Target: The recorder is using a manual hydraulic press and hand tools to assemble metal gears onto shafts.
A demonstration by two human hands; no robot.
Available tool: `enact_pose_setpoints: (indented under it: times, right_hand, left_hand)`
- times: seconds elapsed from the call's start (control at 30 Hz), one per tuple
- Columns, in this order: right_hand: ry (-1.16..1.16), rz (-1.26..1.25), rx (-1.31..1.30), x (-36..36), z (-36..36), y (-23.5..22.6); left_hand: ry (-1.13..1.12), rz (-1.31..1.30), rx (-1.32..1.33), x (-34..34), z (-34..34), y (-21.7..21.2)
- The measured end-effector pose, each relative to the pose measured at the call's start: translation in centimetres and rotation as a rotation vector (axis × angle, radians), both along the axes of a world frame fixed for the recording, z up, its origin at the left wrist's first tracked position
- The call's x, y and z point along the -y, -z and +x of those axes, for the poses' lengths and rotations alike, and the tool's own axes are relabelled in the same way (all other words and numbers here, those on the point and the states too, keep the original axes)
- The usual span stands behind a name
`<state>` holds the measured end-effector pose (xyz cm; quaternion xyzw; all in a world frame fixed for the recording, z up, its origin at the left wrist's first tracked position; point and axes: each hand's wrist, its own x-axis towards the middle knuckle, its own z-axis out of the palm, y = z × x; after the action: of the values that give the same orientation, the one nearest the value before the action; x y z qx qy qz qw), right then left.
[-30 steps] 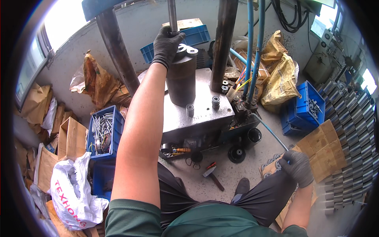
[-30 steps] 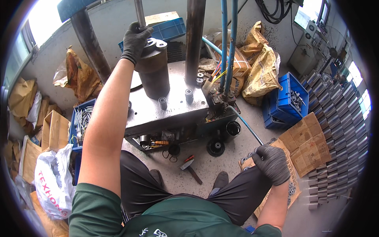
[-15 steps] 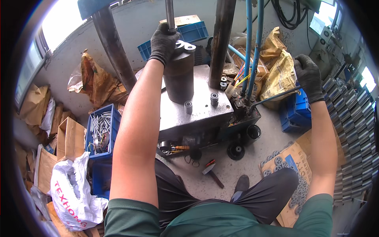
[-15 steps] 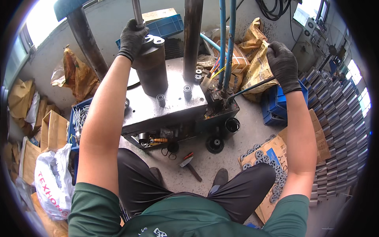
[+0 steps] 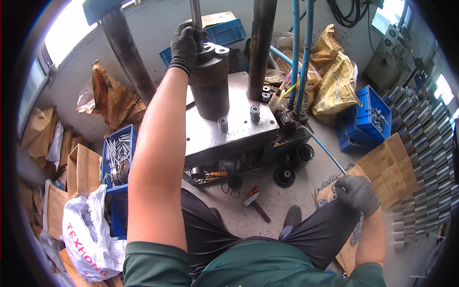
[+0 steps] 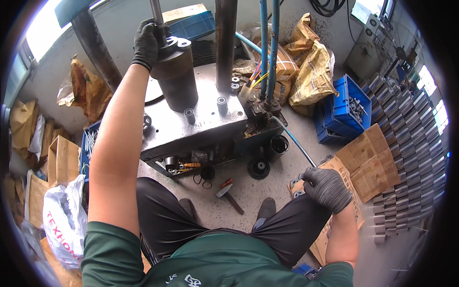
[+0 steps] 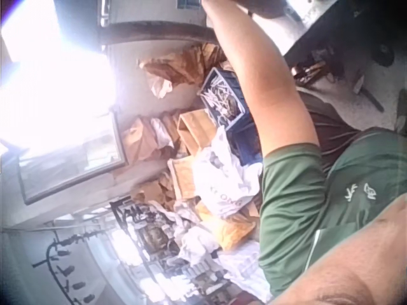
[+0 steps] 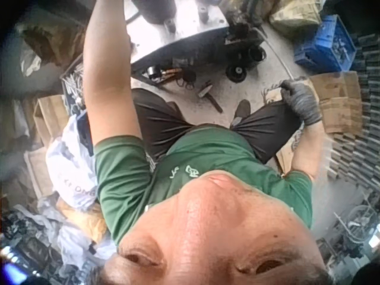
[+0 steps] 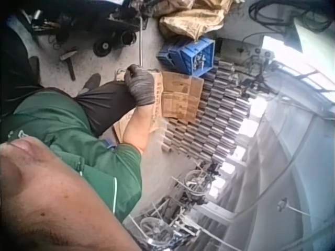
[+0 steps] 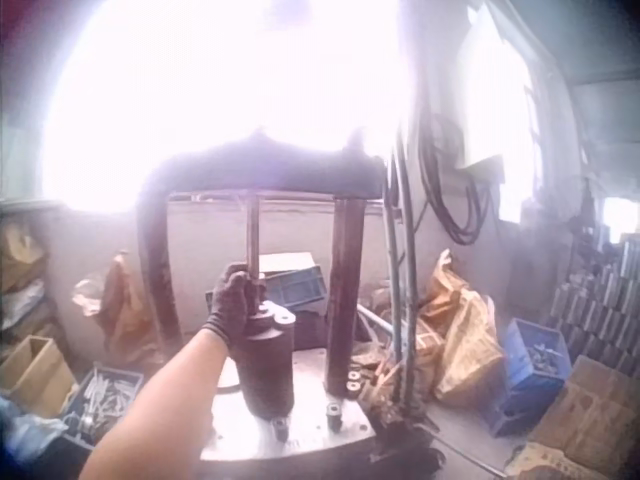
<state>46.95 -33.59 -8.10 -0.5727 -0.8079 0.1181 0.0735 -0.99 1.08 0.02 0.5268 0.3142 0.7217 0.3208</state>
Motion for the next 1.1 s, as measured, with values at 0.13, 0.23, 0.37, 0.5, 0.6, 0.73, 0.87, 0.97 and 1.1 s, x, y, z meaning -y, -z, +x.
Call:
enact_pose_setpoints:
  times: [0.13, 0.23, 0.37, 0.5, 0.6, 0.73, 0.87, 0.97, 1.1]
  right_hand:
    - [0.053, -0.030, 0.085, -1.0, -0.8, -2.2]
    - [0.041, 0.062, 0.047, -2.2, 0.0, -2.4]
    - [0.017, 0.215, -0.105, -3.5, 0.7, -3.3]
    - [0.052, 0.218, -0.130, -2.9, 0.3, -3.3]
    - [0.012, 0.130, -0.042, -1.8, 0.4, -2.5]
    - [-0.023, -0.006, 0.071, -0.9, 0.4, -1.3]
    - [0.007, -0.018, 0.086, -1.2, 0.5, -1.4]
    - [-0.022, -0.070, 0.126, -1.8, 0.5, -2.3]
    - [0.053, -0.010, 0.024, -2.5, 0.7, -3.2]
  left_hand:
    - [0.000, -0.027, -0.051, -0.4, -0.3, 0.2]
    - [0.028, -0.049, -0.031, -0.6, -0.7, 0.4]
    - [0.036, -0.067, -0.036, -1.2, -0.7, 0.4]
    - [0.033, -0.080, -0.023, -1.2, -0.8, 0.3]
    - [0.020, -0.086, -0.025, -1.0, -1.1, 0.3]
    - [0.003, -0.074, -0.074, -0.9, -1.3, 0.2]
    - [-0.050, -0.070, -0.122, -0.9, -1.1, 0.2]
    - [-0.031, -0.070, -0.114, -1.1, -1.2, 0.4]
    - [-0.001, -0.063, -0.117, -1.1, -1.1, 0.5]
